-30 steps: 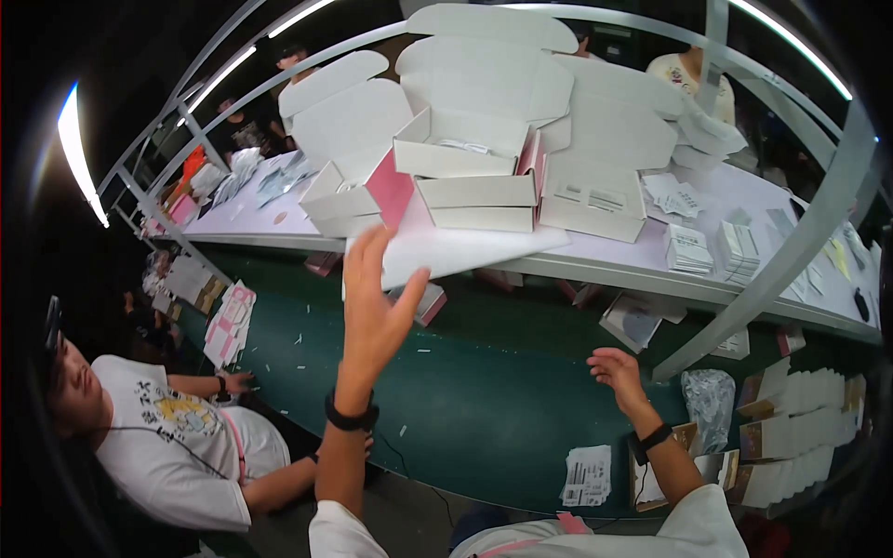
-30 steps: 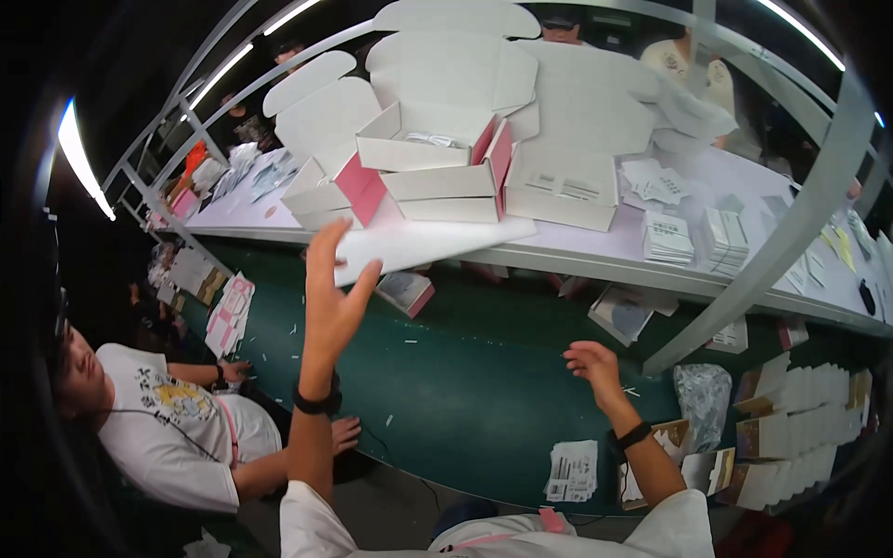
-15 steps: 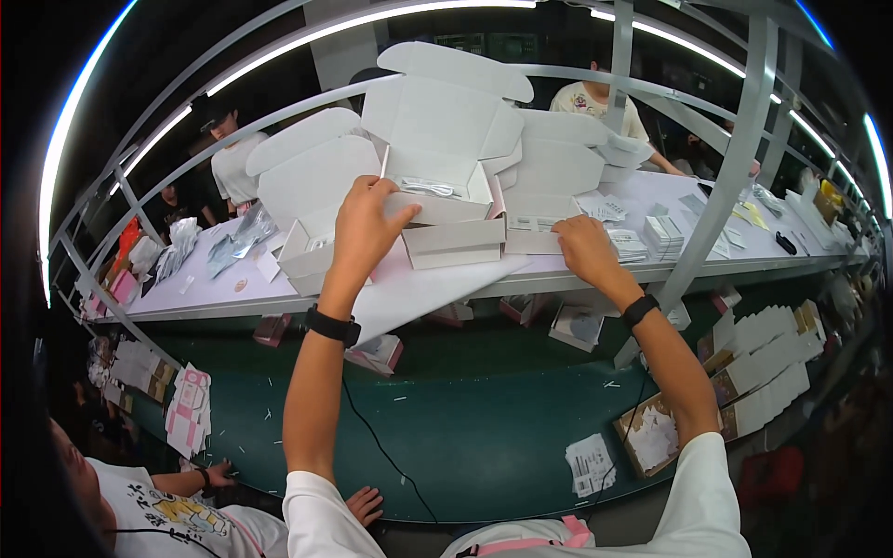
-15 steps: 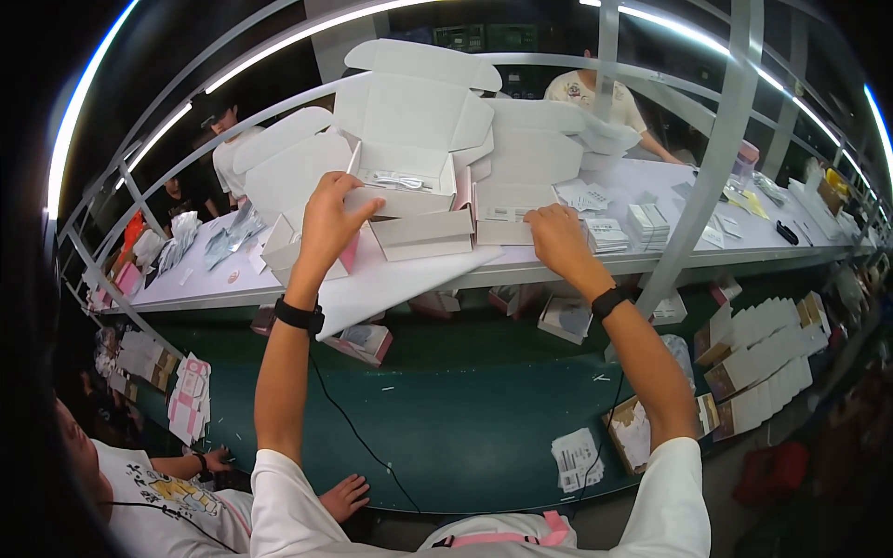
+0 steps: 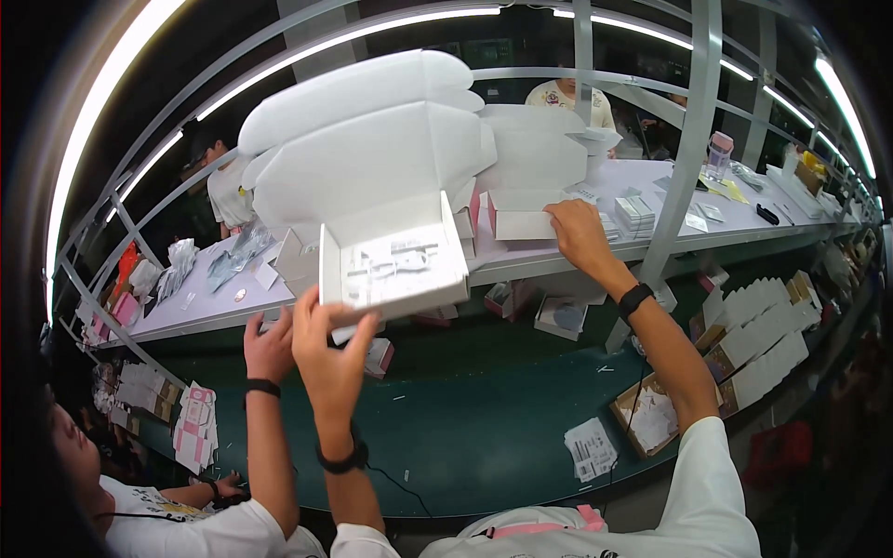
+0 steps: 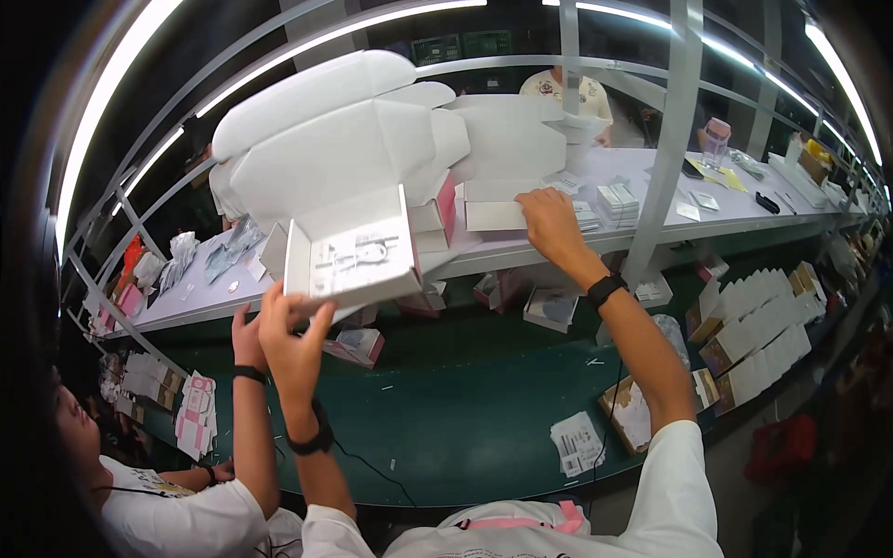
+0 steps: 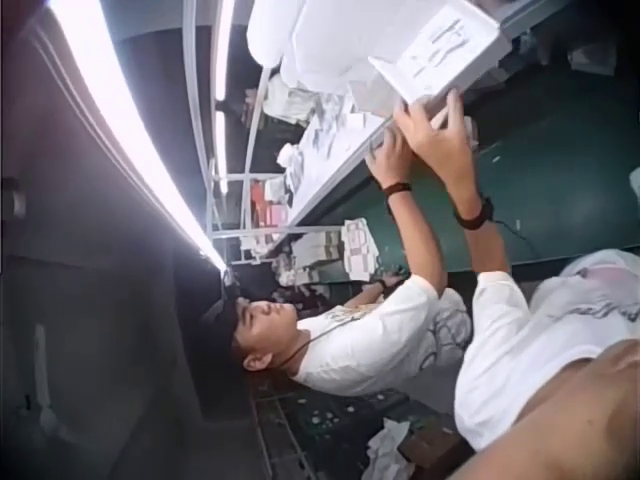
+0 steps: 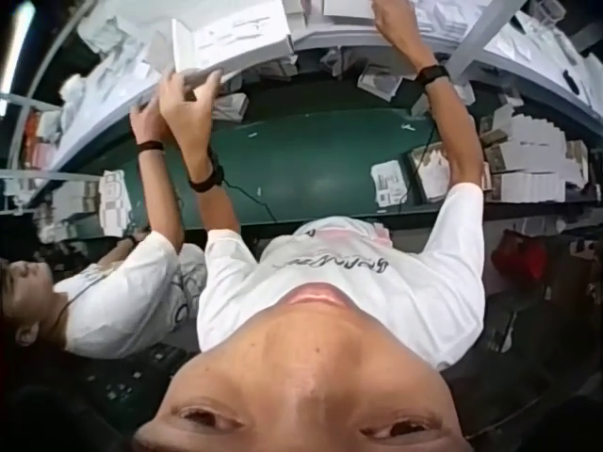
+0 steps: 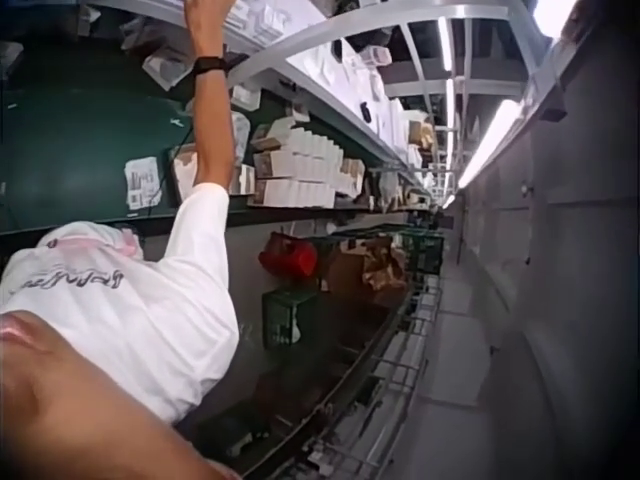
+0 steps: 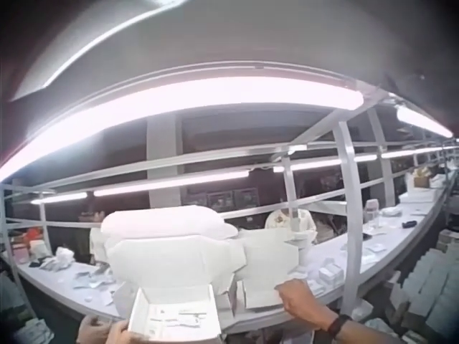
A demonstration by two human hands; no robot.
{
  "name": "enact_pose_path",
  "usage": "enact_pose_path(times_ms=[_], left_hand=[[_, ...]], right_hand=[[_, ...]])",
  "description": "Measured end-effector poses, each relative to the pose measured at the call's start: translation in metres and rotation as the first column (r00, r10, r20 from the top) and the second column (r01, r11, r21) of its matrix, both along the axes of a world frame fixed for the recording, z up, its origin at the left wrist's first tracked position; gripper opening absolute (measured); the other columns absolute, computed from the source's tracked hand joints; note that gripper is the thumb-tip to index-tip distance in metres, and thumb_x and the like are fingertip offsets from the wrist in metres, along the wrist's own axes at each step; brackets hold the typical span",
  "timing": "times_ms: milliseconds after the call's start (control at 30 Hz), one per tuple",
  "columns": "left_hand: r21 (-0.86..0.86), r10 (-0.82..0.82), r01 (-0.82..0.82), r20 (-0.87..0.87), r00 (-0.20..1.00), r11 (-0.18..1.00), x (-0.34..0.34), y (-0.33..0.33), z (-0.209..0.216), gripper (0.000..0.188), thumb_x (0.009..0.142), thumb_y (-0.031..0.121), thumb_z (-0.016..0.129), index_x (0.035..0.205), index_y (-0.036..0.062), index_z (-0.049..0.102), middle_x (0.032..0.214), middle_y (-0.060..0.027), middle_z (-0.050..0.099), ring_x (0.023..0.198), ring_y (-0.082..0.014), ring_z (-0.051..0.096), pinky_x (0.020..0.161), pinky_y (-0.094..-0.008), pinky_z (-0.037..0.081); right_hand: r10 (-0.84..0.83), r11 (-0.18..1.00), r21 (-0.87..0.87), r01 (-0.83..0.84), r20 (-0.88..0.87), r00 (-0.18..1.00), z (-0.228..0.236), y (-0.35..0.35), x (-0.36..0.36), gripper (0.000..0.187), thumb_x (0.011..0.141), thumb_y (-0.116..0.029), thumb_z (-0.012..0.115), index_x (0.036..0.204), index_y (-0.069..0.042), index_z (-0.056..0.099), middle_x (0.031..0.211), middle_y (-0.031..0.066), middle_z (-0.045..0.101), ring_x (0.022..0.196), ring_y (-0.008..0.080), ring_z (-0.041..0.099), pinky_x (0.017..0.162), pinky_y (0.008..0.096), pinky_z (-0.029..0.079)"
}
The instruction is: The person places a stack of instruction manuals and a white cable into several white boxes before folding them closed. They then pick up flat cardboard sleeves, fold them into shape, and slide the white boxes inside.
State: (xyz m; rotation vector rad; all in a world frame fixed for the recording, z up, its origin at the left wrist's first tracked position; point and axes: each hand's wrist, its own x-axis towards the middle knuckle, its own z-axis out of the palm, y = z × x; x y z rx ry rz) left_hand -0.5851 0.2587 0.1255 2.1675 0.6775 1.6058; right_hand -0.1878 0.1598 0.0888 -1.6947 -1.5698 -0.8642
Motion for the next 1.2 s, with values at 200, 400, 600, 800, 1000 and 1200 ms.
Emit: enact_pose_path(times_ms=[200,400,600,800,1000,1200], left_hand=[[-0.07,0.061,-0.072,-0.153,0.986,0.995,-0.032,-0.156,-0.074,0.031,0.062,0.001,0.081,0.082,0.0026,0.058,0.116,-0.0181,0.056,0.101,-0.0315,0.059,0.082,-0.0363,0.048],[-0.344,-0.026,-0.071,-0.269,0.963,0.936,-0.038,-0.238,-0.225,0.031,0.062,0.007,0.085,0.08,0.0017,0.06,0.114,-0.0194,0.055,0.1,-0.0333,0.058,0.082,-0.0373,0.049],[-0.452,0.202,-0.357,-0.356,0.913,0.817,-0.04,-0.24,-0.362,0.03,0.074,0.015,0.079,0.083,-0.0044,0.058,0.115,-0.0231,0.054,0.103,-0.0399,0.055,0.087,-0.042,0.047],[-0.374,0.212,-0.442,-0.518,0.829,0.815,-0.023,-0.214,-0.438,0.024,0.077,0.014,0.076,0.084,-0.0023,0.059,0.11,-0.0214,0.055,0.097,-0.0397,0.056,0.082,-0.0435,0.047],[-0.354,0.132,-0.407,-0.596,0.792,0.842,0.015,-0.146,-0.442,0.016,0.079,0.011,0.07,0.081,0.0003,0.058,0.097,-0.0162,0.056,0.091,-0.0379,0.056,0.075,-0.045,0.047],[-0.42,0.011,-0.375,-0.654,0.757,0.827,0.07,-0.054,-0.444,0.013,0.08,0.011,0.067,0.083,0.0004,0.06,0.094,-0.0166,0.058,0.088,-0.039,0.057,0.075,-0.0457,0.048]], right_hand=[[-0.063,0.995,0.085,0.048,0.178,0.982,0.015,-0.007,0.005,0.025,0.078,-0.001,0.055,0.101,-0.004,0.064,0.093,0.0104,0.061,0.096,0.0295,0.054,0.092,0.0436,0.037],[-0.085,0.989,0.136,0.059,0.191,0.978,0.024,-0.043,0.007,0.027,0.075,-0.001,0.057,0.1,-0.005,0.064,0.092,0.0087,0.061,0.097,0.0288,0.054,0.092,0.0449,0.036],[-0.036,0.996,0.09,0.021,0.169,0.985,0.017,-0.129,-0.032,0.023,0.079,-0.001,0.061,0.102,-0.006,0.064,0.091,0.0078,0.06,0.097,0.0282,0.055,0.088,0.0408,0.038],[0.061,0.988,-0.145,-0.053,0.05,0.997,-0.032,-0.219,-0.059,0.023,0.077,0.002,0.063,0.099,-0.005,0.065,0.092,0.0068,0.062,0.094,0.028,0.055,0.085,0.0387,0.038],[0.08,0.918,-0.379,-0.111,-0.099,0.992,-0.113,-0.281,-0.08,0.027,0.07,0.003,0.062,0.095,-0.005,0.066,0.09,0.0044,0.063,0.091,0.0255,0.057,0.079,0.0393,0.04],[-0.033,0.834,-0.532,-0.142,-0.305,0.952,-0.214,-0.287,-0.099,0.026,0.069,0.001,0.063,0.094,-0.005,0.067,0.089,0.0048,0.063,0.09,0.026,0.057,0.075,0.0401,0.042]])
